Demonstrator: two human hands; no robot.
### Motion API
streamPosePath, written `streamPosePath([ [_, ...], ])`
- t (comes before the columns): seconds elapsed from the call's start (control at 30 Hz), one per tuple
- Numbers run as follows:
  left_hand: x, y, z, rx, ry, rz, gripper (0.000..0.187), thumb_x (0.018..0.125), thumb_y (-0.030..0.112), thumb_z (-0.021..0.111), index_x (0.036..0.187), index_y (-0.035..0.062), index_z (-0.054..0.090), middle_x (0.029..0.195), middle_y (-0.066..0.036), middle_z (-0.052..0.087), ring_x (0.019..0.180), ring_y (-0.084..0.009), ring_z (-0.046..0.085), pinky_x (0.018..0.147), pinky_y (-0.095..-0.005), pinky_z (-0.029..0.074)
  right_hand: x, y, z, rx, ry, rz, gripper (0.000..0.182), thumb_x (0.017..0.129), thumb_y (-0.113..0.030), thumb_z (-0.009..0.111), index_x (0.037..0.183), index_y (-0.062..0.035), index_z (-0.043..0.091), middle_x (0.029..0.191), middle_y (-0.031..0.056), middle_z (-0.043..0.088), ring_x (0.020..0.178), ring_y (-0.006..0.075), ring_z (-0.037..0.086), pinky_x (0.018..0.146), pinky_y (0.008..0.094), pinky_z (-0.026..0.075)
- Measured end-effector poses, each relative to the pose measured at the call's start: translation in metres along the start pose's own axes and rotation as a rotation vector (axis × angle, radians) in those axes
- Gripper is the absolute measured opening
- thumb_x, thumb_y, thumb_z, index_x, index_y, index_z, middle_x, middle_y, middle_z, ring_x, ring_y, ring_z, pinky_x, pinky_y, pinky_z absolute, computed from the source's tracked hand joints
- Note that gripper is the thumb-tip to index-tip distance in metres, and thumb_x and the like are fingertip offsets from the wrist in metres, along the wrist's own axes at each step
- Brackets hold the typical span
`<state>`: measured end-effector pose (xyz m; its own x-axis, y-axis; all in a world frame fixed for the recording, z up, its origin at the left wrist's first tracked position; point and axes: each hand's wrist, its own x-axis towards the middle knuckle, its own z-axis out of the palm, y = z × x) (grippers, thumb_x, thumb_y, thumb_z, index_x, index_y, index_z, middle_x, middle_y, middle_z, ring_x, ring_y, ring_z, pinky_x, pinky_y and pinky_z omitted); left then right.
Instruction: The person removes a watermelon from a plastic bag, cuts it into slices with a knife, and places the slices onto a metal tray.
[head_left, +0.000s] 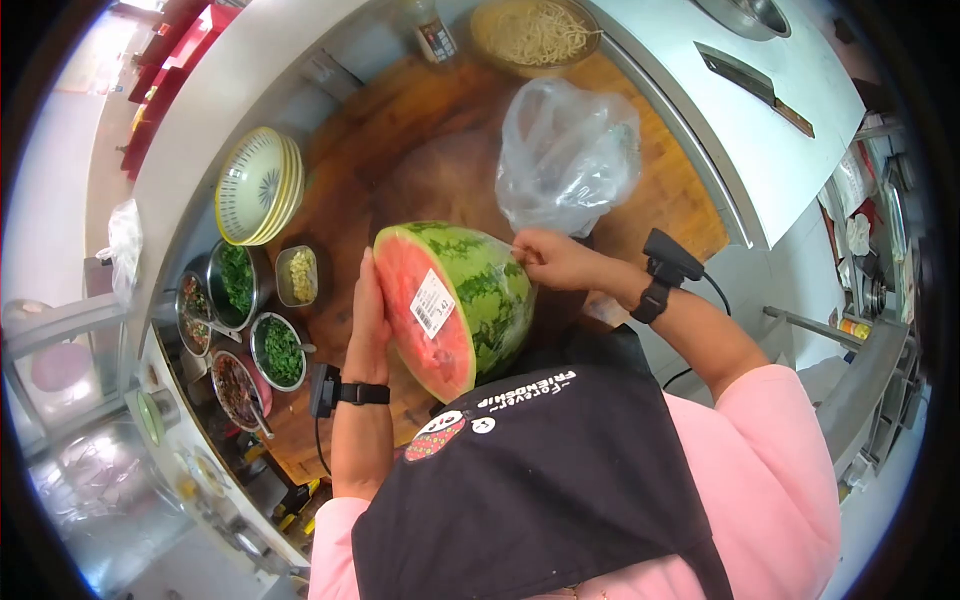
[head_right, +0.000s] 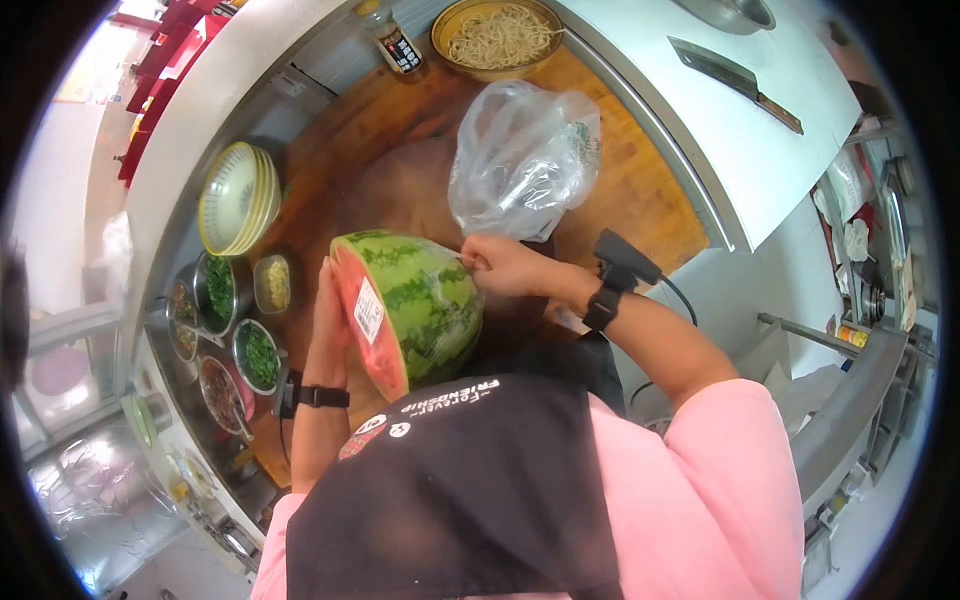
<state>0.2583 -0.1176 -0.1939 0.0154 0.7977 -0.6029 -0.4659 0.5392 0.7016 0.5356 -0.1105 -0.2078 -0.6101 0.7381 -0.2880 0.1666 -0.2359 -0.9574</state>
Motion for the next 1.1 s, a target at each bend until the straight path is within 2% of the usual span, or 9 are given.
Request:
streamPosePath([
  [0.17,0.003,0.005,0.006,0.092,0.051,-0.007,0.046,0.089,0.041,0.037,0.104,0.0002,0.053,0.101,-0.010,0.058,0.088,-0.0161,0.057,0.078,-0.0274,0.045,-0.004,0.037,0.029,-0.460,0.203,-0.106,0.022,0.080,-0.014,0.047,0.097,0.0003,0.044,0.079,0.0227,0.057,0.071,0.0370,0.057,0.067,0.0390,0.045],
  [0.23,0.008,0.008,0.010,0.116,0.057,-0.009,0.047,0.088,0.041,0.037,0.104,-0.0002,0.053,0.100,-0.010,0.058,0.087,-0.0159,0.057,0.078,-0.0272,0.045,-0.013,0.042,0.039,-0.423,0.143,0.155,0.023,0.082,-0.018,0.045,0.096,-0.0006,0.048,0.091,0.0271,0.055,0.083,0.0413,0.054,0.072,0.0429,0.043],
  [0.47,0.002,0.020,0.035,0.198,-0.059,-0.052,0.046,0.087,0.041,0.041,0.102,0.0011,0.056,0.098,-0.009,0.059,0.086,-0.0144,0.057,0.077,-0.0255,0.045,-0.003,0.048,0.041,-0.566,0.194,-0.060,0.026,0.082,-0.015,0.043,0.098,0.0035,0.050,0.091,0.0258,0.056,0.082,0.0372,0.057,0.072,0.0412,0.044],
  [0.57,0.015,0.017,0.021,0.146,-0.061,-0.077,0.044,0.087,0.040,0.042,0.101,0.0013,0.057,0.097,-0.009,0.060,0.086,-0.0143,0.057,0.077,-0.0252,0.045,0.016,0.021,0.023,-0.083,0.295,-0.117,0.026,0.081,-0.016,0.044,0.094,0.0040,0.054,0.091,0.0243,0.057,0.078,0.0315,0.059,0.070,0.0361,0.045],
  [0.67,0.024,0.016,0.013,0.166,-0.078,-0.058,0.042,0.086,0.039,0.044,0.097,0.0014,0.058,0.094,-0.008,0.060,0.085,-0.0149,0.057,0.078,-0.0257,0.044,0.028,0.006,-0.003,-0.078,-0.009,0.139,0.025,0.079,-0.020,0.048,0.091,0.0000,0.058,0.085,0.0198,0.060,0.072,0.0254,0.060,0.066,0.0319,0.045],
  [0.87,0.013,0.008,0.011,0.442,-0.109,0.072,0.037,0.088,0.035,0.043,0.088,0.0024,0.060,0.085,-0.004,0.059,0.074,-0.0102,0.054,0.068,-0.0246,0.044,0.025,-0.007,-0.015,-0.949,-0.127,-0.376,0.022,0.071,-0.025,0.056,0.079,-0.0051,0.061,0.069,0.0165,0.060,0.065,0.0293,0.060,0.056,0.0356,0.045],
  [0.9,0.002,0.010,0.021,0.469,-0.089,0.105,0.035,0.088,0.034,0.043,0.083,0.0037,0.060,0.079,-0.001,0.058,0.068,-0.0081,0.051,0.063,-0.0233,0.043,0.031,-0.012,-0.018,-1.003,-0.203,-0.222,0.018,0.072,-0.019,0.053,0.082,-0.0052,0.059,0.080,0.0171,0.060,0.073,0.0342,0.058,0.062,0.0364,0.045],
  [1.0,0.003,0.005,0.021,0.644,-0.141,0.140,0.033,0.088,0.034,0.045,0.078,0.0050,0.059,0.075,0.002,0.055,0.065,-0.0062,0.048,0.060,-0.0219,0.041,0.062,-0.032,-0.024,-0.729,0.029,-0.434,0.017,0.075,-0.017,0.051,0.084,-0.0048,0.058,0.079,0.0168,0.060,0.073,0.0336,0.058,0.062,0.0368,0.045],
  [1.1,-0.013,0.014,0.053,0.730,-0.181,0.182,0.034,0.087,0.033,0.045,0.077,0.0036,0.058,0.073,0.004,0.053,0.065,-0.0046,0.045,0.059,-0.0207,0.039,0.093,-0.051,-0.019,-0.766,-0.071,-0.468,0.017,0.081,-0.017,0.048,0.086,-0.0048,0.058,0.074,0.0148,0.059,0.069,0.0300,0.059,0.062,0.0341,0.046],
])
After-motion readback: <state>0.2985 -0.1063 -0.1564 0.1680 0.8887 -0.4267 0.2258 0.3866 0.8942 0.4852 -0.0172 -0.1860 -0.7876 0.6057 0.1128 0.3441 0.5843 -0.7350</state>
